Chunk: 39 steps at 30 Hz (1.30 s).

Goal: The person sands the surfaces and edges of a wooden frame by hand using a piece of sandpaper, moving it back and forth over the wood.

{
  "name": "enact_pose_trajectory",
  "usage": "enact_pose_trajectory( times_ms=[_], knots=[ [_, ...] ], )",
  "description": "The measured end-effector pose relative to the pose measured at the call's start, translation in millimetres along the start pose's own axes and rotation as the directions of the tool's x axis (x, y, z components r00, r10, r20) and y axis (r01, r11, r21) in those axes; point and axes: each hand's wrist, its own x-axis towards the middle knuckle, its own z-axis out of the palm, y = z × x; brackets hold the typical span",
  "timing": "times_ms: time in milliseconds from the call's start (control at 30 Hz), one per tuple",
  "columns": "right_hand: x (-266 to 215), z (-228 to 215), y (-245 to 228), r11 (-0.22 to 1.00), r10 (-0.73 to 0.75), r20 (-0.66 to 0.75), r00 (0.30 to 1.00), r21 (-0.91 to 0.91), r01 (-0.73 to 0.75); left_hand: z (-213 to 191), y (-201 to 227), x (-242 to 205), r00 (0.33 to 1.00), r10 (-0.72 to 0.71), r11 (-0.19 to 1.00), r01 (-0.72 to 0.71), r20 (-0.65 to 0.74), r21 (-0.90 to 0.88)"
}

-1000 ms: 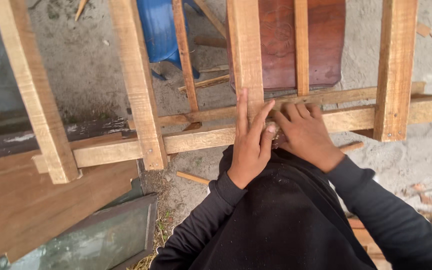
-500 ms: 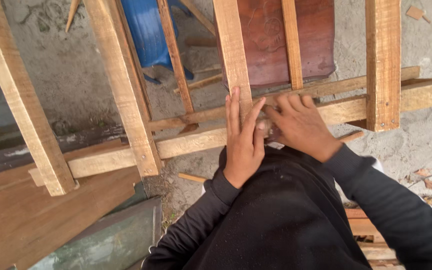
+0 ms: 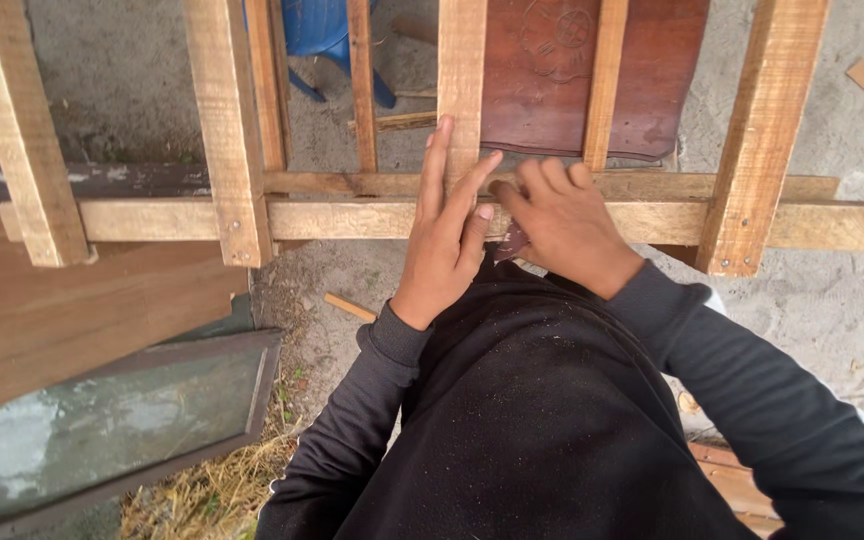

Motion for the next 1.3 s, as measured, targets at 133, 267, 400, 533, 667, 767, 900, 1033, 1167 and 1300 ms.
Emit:
enact_pose_trajectory(
  times_ms=[133, 267, 400, 533, 667, 767, 900, 1033, 1167, 1300],
  knots=[
    [-11, -8, 13, 1.000, 0.028, 0.068, 0.997, -0.016, -0.027, 0, 0, -1, 1.000, 0.021, 0.990, -0.020, -0.003, 0.140],
    [-16, -12, 6, 0.997, 0.077, 0.006, 0.997, -0.008, -0.077, 4, -2, -4, 1.000, 0.006, 0.992, -0.002, -0.030, 0.124],
    [0, 3, -8, 0.996, 0.025, 0.020, 0.999, -0.088, -0.023, 4, -4, -6, 1.000, 0.002, 0.997, 0.000, -0.028, 0.073],
    [-25, -5, 11, 0.982, 0.110, 0.063, 0.992, -0.163, -0.099, 5, -7, -6, 0.999, 0.011, 0.999, -0.009, -0.038, 0.050],
    [-47, -14, 21, 0.949, 0.186, 0.054, 0.981, -0.267, -0.166, 9, -11, -5, 0.999, 0.003, 0.996, 0.001, -0.043, 0.087],
    [-31, -5, 16, 0.955, 0.148, 0.060, 0.987, -0.268, -0.127, 10, -12, -3, 0.999, 0.013, 0.995, -0.009, -0.047, 0.101],
    [-22, 1, 6, 0.984, 0.088, -0.025, 0.996, -0.153, -0.090, 8, -6, -6, 0.999, -0.002, 0.976, 0.010, -0.036, 0.217],
    [-37, -11, 29, 0.982, 0.159, 0.111, 0.981, -0.116, -0.146, 13, 13, -6, 0.999, 0.020, 0.895, -0.005, -0.029, 0.445],
    [-50, -16, 53, 0.989, 0.082, 0.158, 0.984, -0.133, -0.061, 45, 43, -13, 0.998, 0.054, 0.927, -0.062, 0.031, 0.370],
    [-42, -13, 66, 0.980, -0.040, 0.208, 0.977, -0.183, 0.079, 88, 59, -12, 1.000, -0.002, 0.960, 0.003, -0.003, 0.280]
  ],
)
